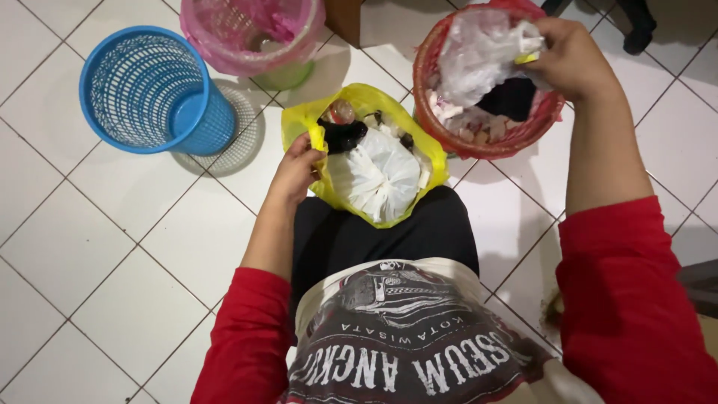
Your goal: The person empties trash from three small baskets into a yellow plastic bag. They remove the old liner from the blue basket, place it in the bag, and then transfer all contents from the pink and red baskets into the same bag.
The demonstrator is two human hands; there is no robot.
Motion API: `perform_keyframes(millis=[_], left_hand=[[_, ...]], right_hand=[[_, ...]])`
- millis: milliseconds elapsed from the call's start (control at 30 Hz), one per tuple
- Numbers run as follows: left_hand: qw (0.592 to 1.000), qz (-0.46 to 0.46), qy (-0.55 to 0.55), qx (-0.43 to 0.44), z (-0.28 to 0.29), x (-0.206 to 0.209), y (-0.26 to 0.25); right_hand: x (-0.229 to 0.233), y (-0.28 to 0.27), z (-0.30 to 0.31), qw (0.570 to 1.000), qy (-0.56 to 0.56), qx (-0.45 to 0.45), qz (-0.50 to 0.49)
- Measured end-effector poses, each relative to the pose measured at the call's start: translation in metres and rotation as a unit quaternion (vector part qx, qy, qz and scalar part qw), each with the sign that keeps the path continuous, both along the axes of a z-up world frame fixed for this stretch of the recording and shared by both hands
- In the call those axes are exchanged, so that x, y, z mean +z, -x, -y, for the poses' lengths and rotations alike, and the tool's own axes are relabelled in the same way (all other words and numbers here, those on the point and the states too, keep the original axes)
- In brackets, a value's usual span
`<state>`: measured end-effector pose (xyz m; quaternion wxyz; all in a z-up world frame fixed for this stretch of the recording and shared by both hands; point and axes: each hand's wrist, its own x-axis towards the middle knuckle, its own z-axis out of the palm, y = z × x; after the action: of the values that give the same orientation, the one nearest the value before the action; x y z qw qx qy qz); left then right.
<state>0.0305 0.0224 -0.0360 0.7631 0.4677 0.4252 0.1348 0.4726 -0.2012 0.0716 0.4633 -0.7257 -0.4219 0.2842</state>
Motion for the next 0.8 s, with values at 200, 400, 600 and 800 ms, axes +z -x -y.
perform_keyframes(millis=[200,400,600,800], left_hand=[[0.996,0.072,0.046,0.034,-0.003,0.002,-0.001],[0.991,0.117,0.050,0.042,-0.008,-0.003,-0.001],[0.998,0.053,0.043,0.017,0.013,0.014,-0.003],[0.994,0.084,0.068,0.011,0.015,0.033,0.013]], right_hand=[[-0.043,0.085,-0.076,0.996,0.077,0.014,0.037],[-0.148,0.268,-0.103,0.970,-0.108,0.152,0.156],[-0.205,0.318,-0.145,0.973,-0.064,0.222,0.027],[-0.153,0.277,-0.154,0.900,0.089,0.385,0.183]])
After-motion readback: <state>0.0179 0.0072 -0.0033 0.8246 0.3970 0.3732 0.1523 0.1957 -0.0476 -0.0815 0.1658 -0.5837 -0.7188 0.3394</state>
